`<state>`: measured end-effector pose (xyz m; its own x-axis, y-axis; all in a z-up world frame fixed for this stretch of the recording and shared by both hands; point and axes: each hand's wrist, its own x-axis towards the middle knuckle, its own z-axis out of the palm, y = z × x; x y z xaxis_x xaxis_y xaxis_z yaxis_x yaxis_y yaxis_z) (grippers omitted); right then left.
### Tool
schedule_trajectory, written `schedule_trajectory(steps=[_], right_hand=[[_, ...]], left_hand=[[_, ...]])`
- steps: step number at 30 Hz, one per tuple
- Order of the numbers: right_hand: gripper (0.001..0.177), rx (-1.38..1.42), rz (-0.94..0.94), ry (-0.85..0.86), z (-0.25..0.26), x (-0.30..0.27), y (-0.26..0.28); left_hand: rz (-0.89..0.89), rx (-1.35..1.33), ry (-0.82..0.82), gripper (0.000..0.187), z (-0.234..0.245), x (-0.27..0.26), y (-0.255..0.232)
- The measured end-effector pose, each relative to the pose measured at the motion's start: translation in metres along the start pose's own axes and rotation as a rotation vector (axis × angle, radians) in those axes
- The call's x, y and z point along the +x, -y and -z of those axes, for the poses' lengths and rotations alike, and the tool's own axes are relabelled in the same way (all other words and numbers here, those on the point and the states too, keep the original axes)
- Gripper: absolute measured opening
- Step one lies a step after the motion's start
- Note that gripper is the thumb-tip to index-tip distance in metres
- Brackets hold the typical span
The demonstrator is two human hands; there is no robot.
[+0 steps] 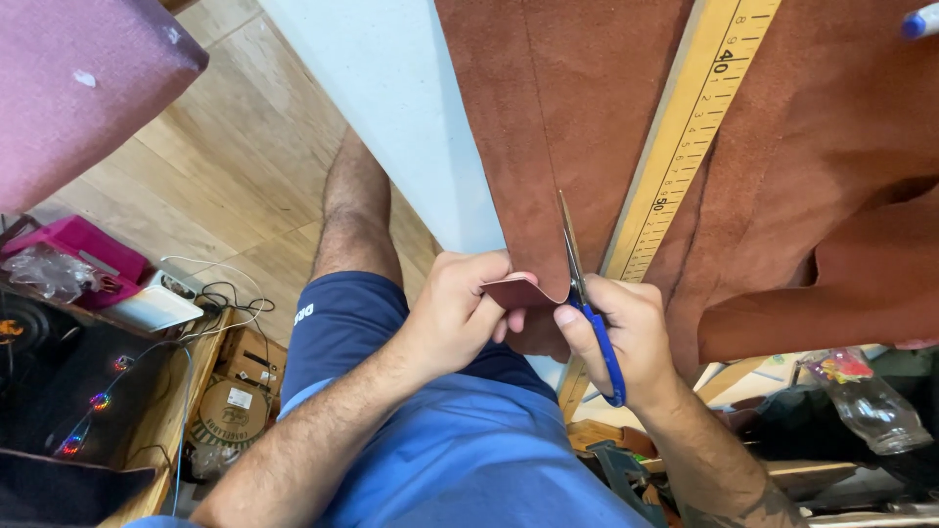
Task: Measuring, marking, and cutting pieces of brown leather on a workshop table using a ruler, marker, and scissors.
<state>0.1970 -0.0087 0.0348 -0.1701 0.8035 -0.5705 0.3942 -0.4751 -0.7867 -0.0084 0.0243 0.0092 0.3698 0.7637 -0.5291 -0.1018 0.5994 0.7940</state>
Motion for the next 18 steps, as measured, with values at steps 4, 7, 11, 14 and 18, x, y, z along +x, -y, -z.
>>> schedule_trajectory(steps=[4, 7, 11, 14, 18], right_hand=[[0.040, -0.015, 0.000, -0.006, -0.002, -0.002, -0.002], [0.040, -0.042, -0.001, -0.020, -0.003, -0.004, -0.003], [0.044, -0.014, 0.009, -0.021, -0.004, 0.006, 0.007], [0.044, -0.047, 0.038, -0.027, -0.001, 0.015, 0.015], [0.045, -0.055, 0.058, -0.018, -0.001, 0.025, 0.021]], left_hand=[[0.004, -0.010, 0.003, 0.040, 0.001, -0.001, -0.002], [-0.008, -0.010, 0.004, 0.040, 0.002, 0.001, -0.001], [-0.006, -0.014, 0.000, 0.040, 0.002, 0.000, -0.001], [0.008, -0.028, 0.021, 0.041, 0.001, -0.003, 0.008], [-0.006, -0.019, 0.021, 0.041, 0.003, -0.002, 0.007]])
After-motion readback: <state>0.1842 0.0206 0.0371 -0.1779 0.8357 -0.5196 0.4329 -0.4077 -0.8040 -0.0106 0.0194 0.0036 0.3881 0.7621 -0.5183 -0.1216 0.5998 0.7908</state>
